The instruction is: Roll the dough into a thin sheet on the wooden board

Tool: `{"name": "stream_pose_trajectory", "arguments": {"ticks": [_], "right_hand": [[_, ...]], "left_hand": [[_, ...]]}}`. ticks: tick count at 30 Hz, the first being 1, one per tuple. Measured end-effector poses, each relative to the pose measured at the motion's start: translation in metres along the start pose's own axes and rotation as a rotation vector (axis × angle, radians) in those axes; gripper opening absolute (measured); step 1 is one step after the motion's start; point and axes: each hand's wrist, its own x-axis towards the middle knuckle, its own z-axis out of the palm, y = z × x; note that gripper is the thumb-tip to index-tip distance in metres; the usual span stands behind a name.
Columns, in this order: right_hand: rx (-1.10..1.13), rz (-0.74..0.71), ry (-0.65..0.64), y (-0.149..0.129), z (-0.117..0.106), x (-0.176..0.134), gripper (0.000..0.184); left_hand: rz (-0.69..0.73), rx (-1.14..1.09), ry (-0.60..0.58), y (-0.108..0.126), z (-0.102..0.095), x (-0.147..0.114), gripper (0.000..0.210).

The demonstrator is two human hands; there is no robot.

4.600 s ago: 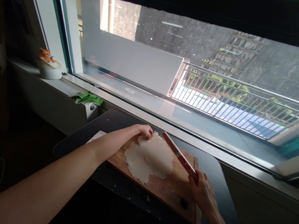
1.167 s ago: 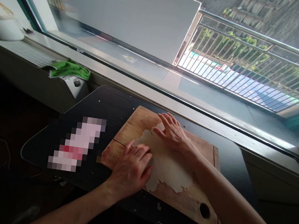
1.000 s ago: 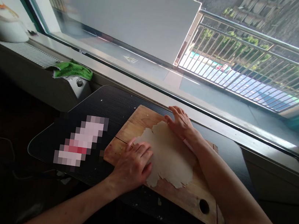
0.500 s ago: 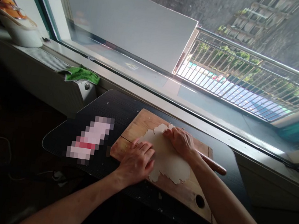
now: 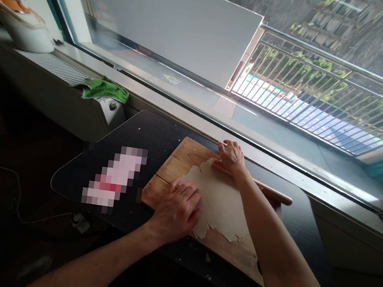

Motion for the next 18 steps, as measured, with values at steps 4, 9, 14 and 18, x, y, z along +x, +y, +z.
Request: {"name": "stream_pose_trajectory", "arguments": {"ticks": [4,9,14,18], "right_hand": [[0.029,-0.056,0.015,-0.011,0.006,-0.051,0.041],[0.01,0.023,0.141,-0.025,0.008,-0.053,0.044],[0.064,0.184,-0.028,-0.032,0.001,0.014,0.054],[0.111,0.054,-0.069,-0.037,0.002,-0.019,0.051]], "left_hand": [[-0.006,-0.015,0.003,0.0,0.0,0.0,0.019],[-0.009,-0.011,-0.022,0.0,0.0,0.0,0.019],[-0.016,-0.009,-0.032,0.0,-0.001,-0.001,0.017],[-0.015,-0.009,-0.014,0.0,-0.001,-0.001,0.018]]}}
